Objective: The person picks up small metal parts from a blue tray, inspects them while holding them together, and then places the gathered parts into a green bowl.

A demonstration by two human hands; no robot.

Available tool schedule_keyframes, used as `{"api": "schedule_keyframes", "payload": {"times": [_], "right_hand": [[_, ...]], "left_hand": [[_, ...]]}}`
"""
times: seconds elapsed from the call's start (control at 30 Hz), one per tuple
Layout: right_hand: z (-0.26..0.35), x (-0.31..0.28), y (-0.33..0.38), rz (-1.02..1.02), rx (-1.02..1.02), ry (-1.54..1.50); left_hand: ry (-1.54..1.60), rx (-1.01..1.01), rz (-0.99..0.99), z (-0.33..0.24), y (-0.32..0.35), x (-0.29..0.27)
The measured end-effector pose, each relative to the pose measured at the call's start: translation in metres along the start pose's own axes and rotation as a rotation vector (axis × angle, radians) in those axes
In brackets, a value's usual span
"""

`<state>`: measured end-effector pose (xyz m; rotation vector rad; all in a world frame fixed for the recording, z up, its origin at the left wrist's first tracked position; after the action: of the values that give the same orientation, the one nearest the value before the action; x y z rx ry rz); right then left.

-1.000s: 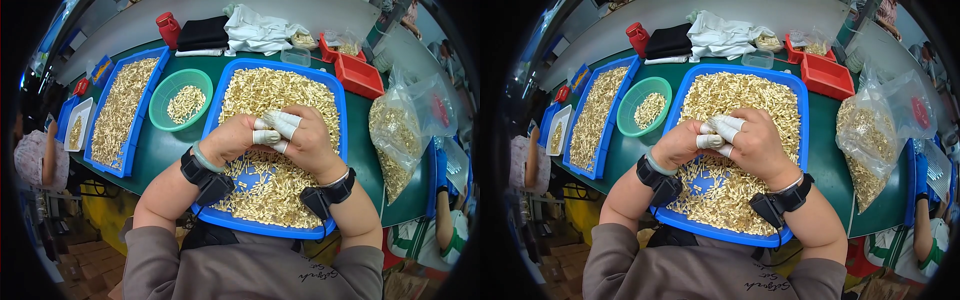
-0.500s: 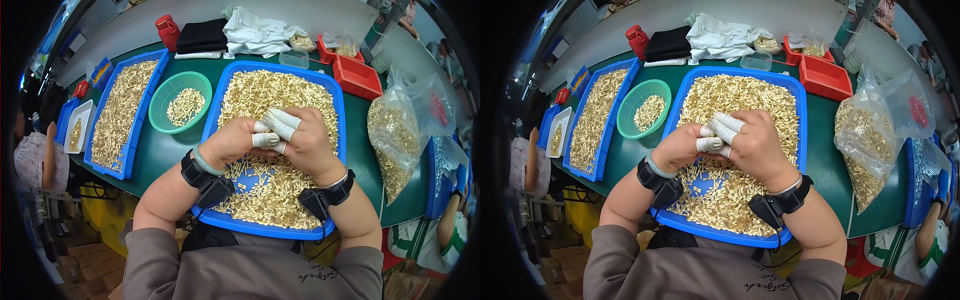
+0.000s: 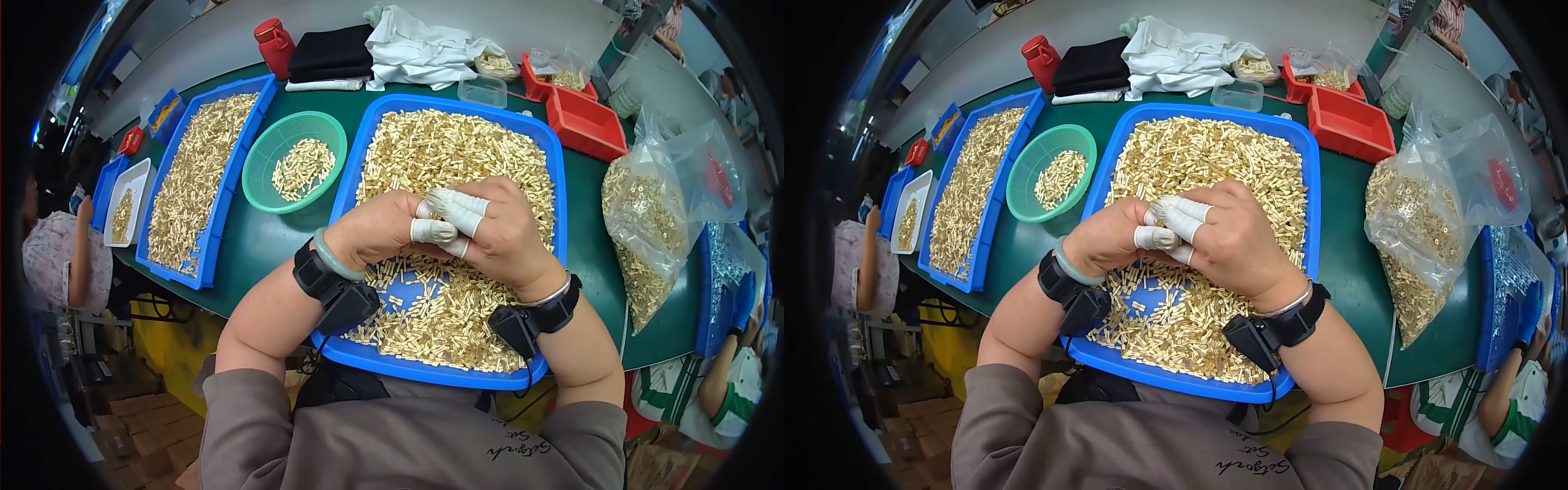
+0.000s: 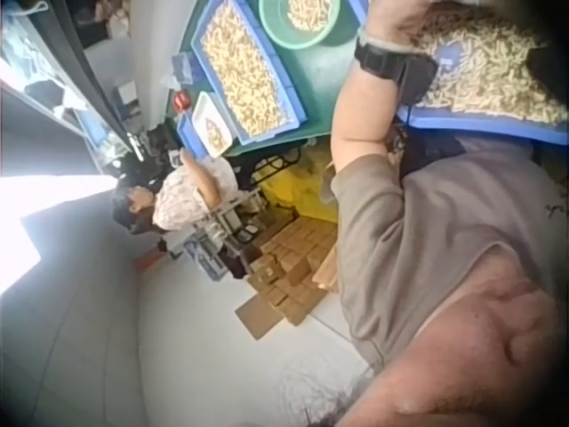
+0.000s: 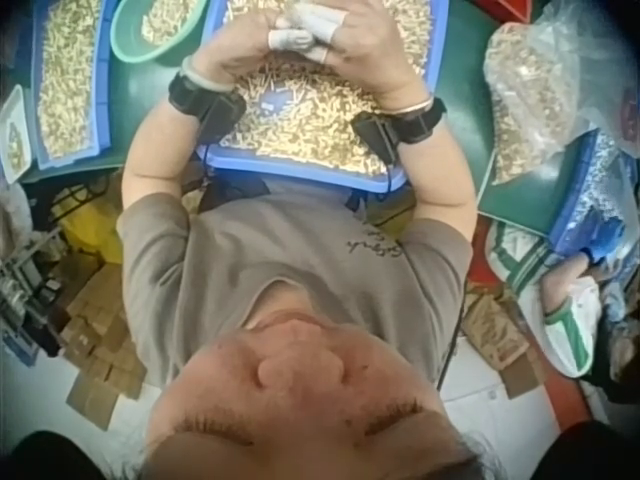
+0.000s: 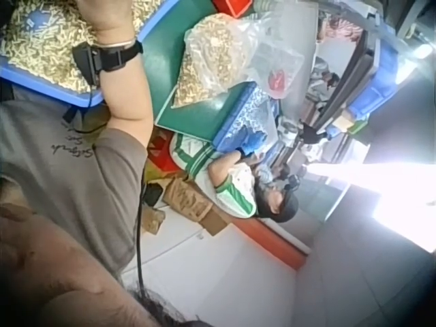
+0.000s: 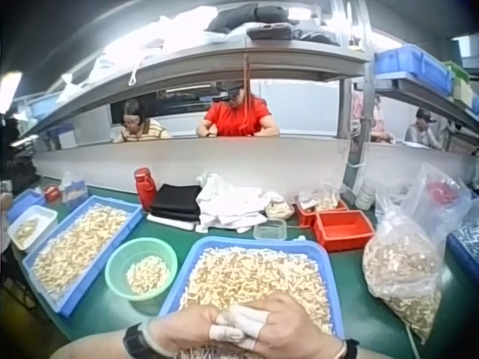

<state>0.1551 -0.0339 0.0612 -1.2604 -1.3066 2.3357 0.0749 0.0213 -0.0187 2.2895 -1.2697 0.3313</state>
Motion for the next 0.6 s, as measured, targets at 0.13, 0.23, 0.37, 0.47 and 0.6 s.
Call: {"api": "schedule_keyframes", "payload": {"times": [0.13,0.23,0.37,0.47,0.6], "right_hand": [[0.002,-0.001,-0.002,-0.015,-0.020,0.008],[0.004,-0.001,-0.002,-0.010,-0.038,-0.027],[0.002,-0.002,0.000,-0.037,-0.039,-0.047],[0.001,-0.001,0.001,-0.015,-0.036,-0.042],[-0.004,-0.001,-0.001,-0.012,0.033,0.010]], "left_hand": [[-0.019,-0.020,0.000,-0.001,0.001,0.001],[-0.031,-0.026,0.011,0.001,0.001,0.001],[-0.038,-0.016,0.034,0.003,0.000,0.003],[-0.036,0.011,0.024,0.002,0.000,0.005],[-0.169,0.163,-0.091,-0.010,0.002,0.003]]}}
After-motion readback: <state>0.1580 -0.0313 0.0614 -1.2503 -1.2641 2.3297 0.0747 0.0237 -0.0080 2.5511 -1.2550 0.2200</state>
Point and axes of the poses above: each hand's wrist, its own y-axis away from the middle knuckle, its own x-axis out of the palm, z = x × y, the point moved 7 cm from there along -y, towards the middle knuckle, and after that the axes turned 9 degrees about -z, right-handed, at the moved point
